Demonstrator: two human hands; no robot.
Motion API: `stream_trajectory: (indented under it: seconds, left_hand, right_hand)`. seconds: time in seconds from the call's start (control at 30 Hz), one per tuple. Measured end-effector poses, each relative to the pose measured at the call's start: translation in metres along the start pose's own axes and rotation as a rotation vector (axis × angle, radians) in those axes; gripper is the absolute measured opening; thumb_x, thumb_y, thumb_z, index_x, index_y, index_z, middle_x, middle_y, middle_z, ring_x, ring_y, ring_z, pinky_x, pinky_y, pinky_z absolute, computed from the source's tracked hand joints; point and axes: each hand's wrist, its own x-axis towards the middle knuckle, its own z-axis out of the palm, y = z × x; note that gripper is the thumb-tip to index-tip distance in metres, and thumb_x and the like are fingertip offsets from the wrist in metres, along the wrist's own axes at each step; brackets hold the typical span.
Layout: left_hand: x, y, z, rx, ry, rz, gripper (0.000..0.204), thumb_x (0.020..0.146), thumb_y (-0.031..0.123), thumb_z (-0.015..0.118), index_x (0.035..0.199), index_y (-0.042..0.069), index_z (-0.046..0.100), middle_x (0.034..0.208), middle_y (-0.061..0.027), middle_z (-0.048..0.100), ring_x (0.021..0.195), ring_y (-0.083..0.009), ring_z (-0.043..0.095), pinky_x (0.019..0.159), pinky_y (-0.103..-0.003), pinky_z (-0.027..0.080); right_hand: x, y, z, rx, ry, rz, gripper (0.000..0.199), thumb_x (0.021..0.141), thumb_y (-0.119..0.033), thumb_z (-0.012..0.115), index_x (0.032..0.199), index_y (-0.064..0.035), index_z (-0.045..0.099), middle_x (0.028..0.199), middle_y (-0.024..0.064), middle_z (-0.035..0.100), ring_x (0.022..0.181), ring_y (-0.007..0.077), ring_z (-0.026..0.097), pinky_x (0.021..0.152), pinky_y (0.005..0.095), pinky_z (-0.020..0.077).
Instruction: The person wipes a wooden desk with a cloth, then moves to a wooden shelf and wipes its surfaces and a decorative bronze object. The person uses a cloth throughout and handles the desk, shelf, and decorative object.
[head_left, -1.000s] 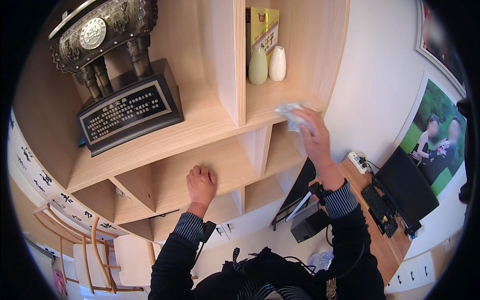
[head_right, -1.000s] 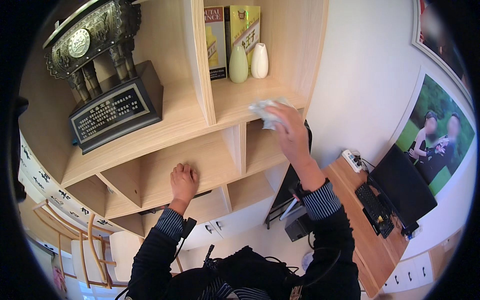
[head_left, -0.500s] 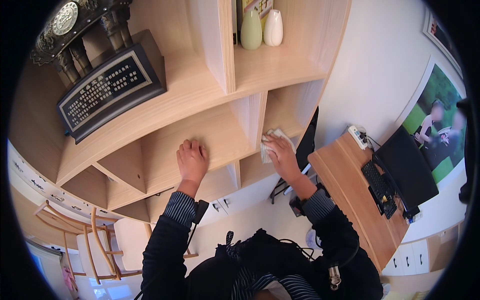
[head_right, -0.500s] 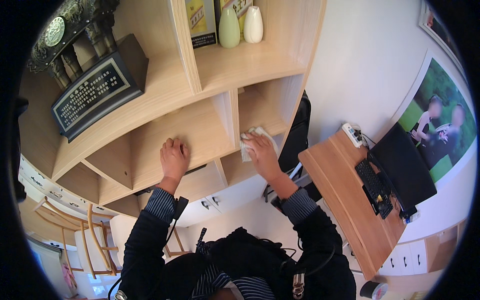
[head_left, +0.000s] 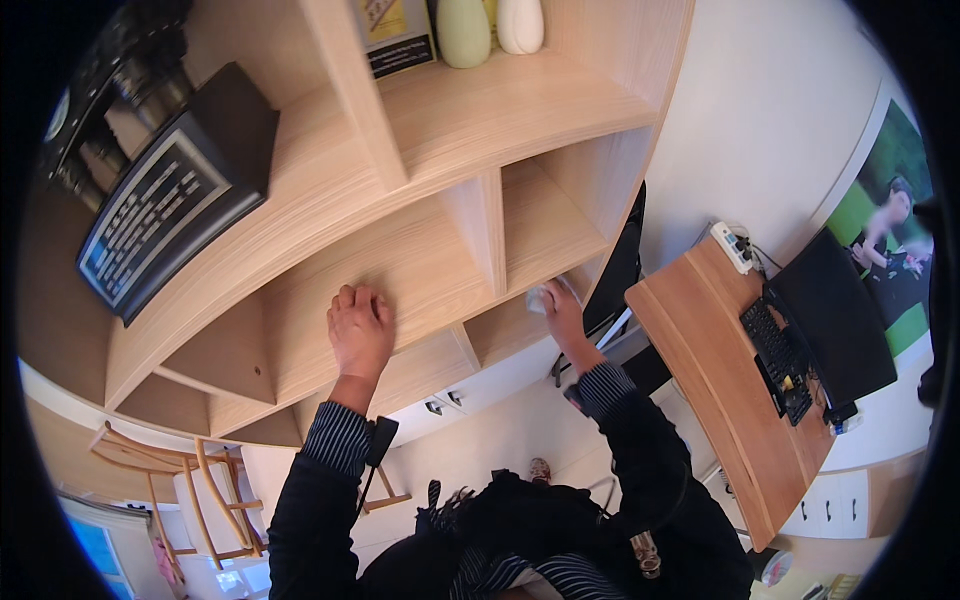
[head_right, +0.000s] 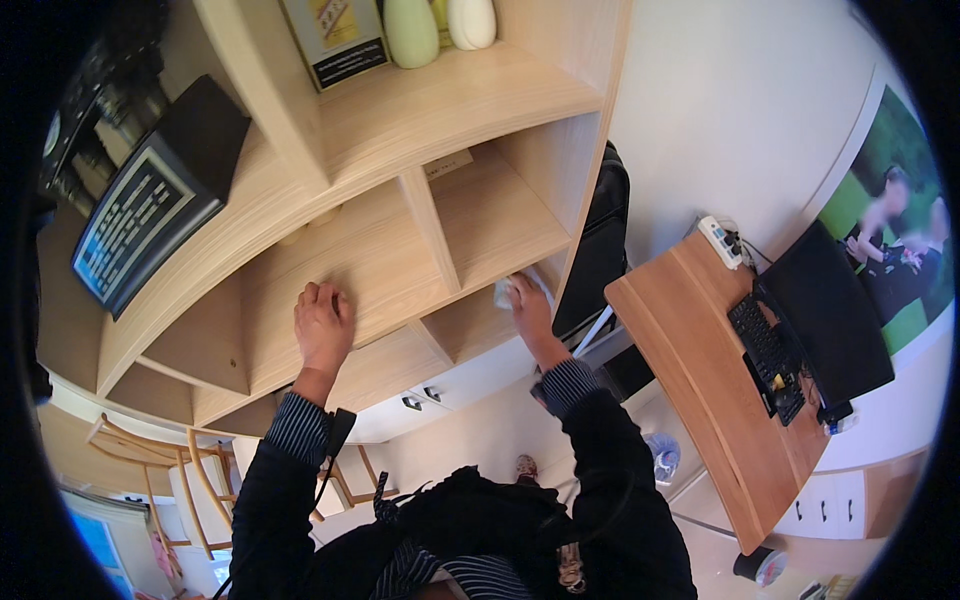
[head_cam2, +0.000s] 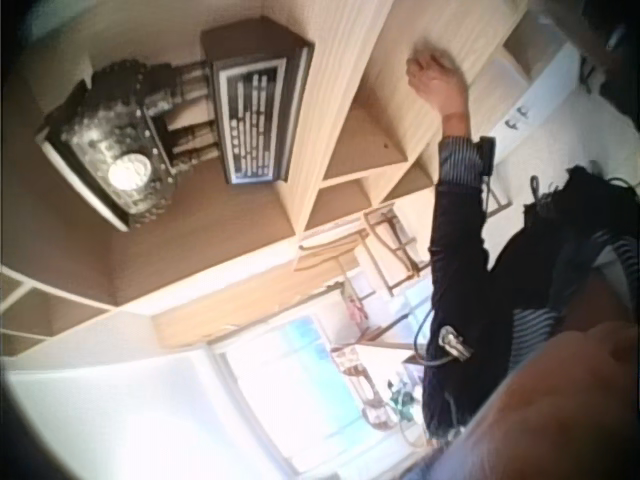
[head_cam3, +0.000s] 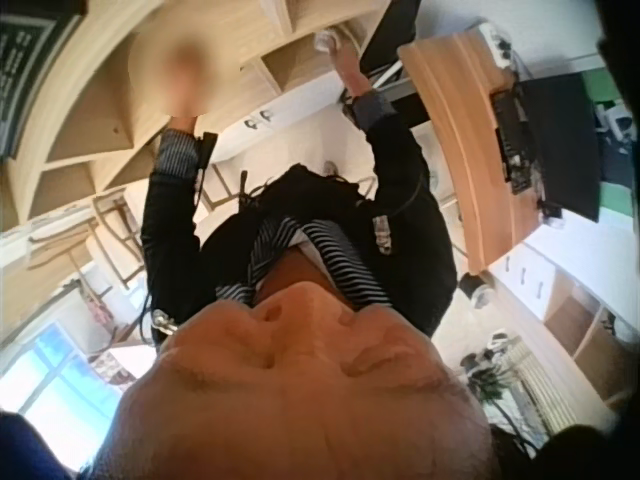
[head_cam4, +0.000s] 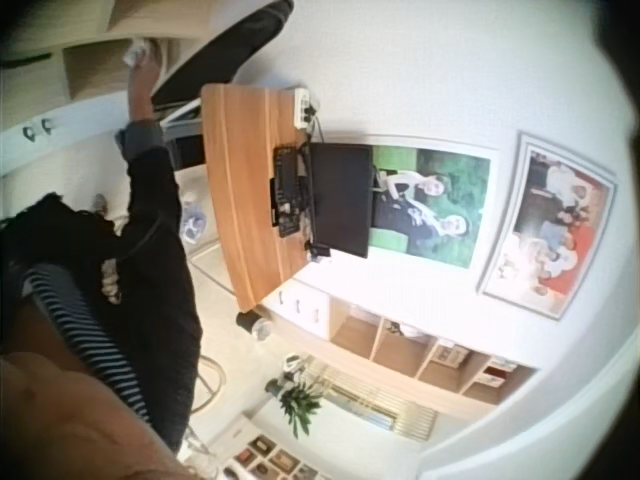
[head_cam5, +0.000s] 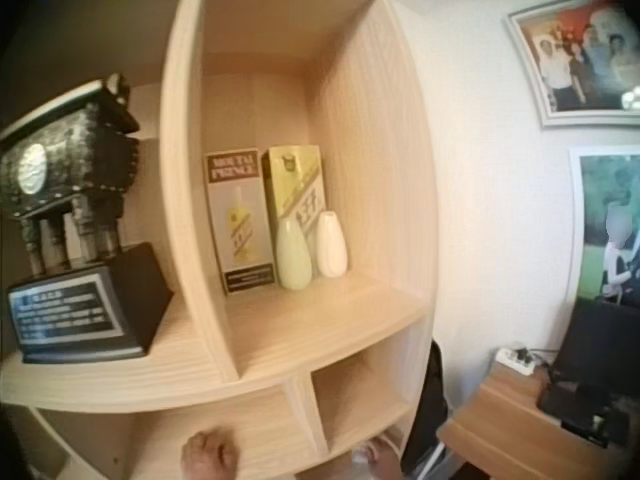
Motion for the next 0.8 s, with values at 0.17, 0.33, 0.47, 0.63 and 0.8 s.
stream_trajectory:
  seconds: [0.17,0.33,0.47,0.63,0.8]
  left_hand:
    - [0.001,0.001,-0.003,0.008,0.004,0.009,0.009,0.090,0.013,0.062,0.088,0.005,0.061,0.094,-0.0153,0.059,0.092,-0.0371,0.058,0.083,-0.050,0.047]
    - [0.002,0.002,-0.003,0.037,0.002,0.013,0.009,0.091,0.012,0.060,0.088,0.004,0.059,0.092,-0.0154,0.057,0.090,-0.0371,0.057,0.081,-0.049,0.046]
    - [0.001,0.004,-0.007,0.004,-0.037,-0.002,0.008,0.091,0.010,0.059,0.087,0.003,0.057,0.090,-0.0158,0.056,0.087,-0.0373,0.056,0.080,-0.049,0.046]
    - [0.004,0.007,-0.008,-0.031,-0.012,-0.013,0.008,0.091,0.008,0.059,0.086,0.002,0.056,0.088,-0.0156,0.055,0.085,-0.0368,0.055,0.078,-0.048,0.045]
    - [0.003,0.007,-0.008,-0.025,0.003,0.004,0.008,0.091,0.008,0.059,0.086,0.002,0.057,0.088,-0.0159,0.055,0.084,-0.0369,0.055,0.077,-0.048,0.046]
  right_hand:
    - [0.019,0.067,0.077,-0.506,-0.439,0.025,0.044,0.094,-0.029,0.063,0.135,-0.0145,0.061,0.132,0.0200,0.062,0.127,0.0373,0.055,0.108,0.0509,0.0417]
    - [0.005,0.097,0.135,-0.431,-0.367,0.164,0.050,0.095,-0.036,0.060,0.142,-0.0187,0.058,0.148,0.0172,0.052,0.141,0.0354,0.044,0.116,0.0510,0.0346]
    - [-0.020,0.062,0.158,-0.311,-0.414,0.208,0.049,0.095,-0.035,0.060,0.142,-0.0193,0.058,0.151,0.0152,0.050,0.143,0.0356,0.042,0.117,0.0521,0.0326]
    - [-0.063,-0.006,0.141,-0.029,-0.525,0.058,0.047,0.096,-0.034,0.061,0.141,-0.0199,0.059,0.154,0.0127,0.047,0.145,0.0358,0.039,0.119,0.0535,0.0302]
    - [-0.072,0.039,0.041,-0.201,-0.512,-0.261,0.045,0.095,-0.023,0.062,0.140,-0.0195,0.059,0.154,0.0125,0.047,0.145,0.0355,0.039,0.120,0.0529,0.0295]
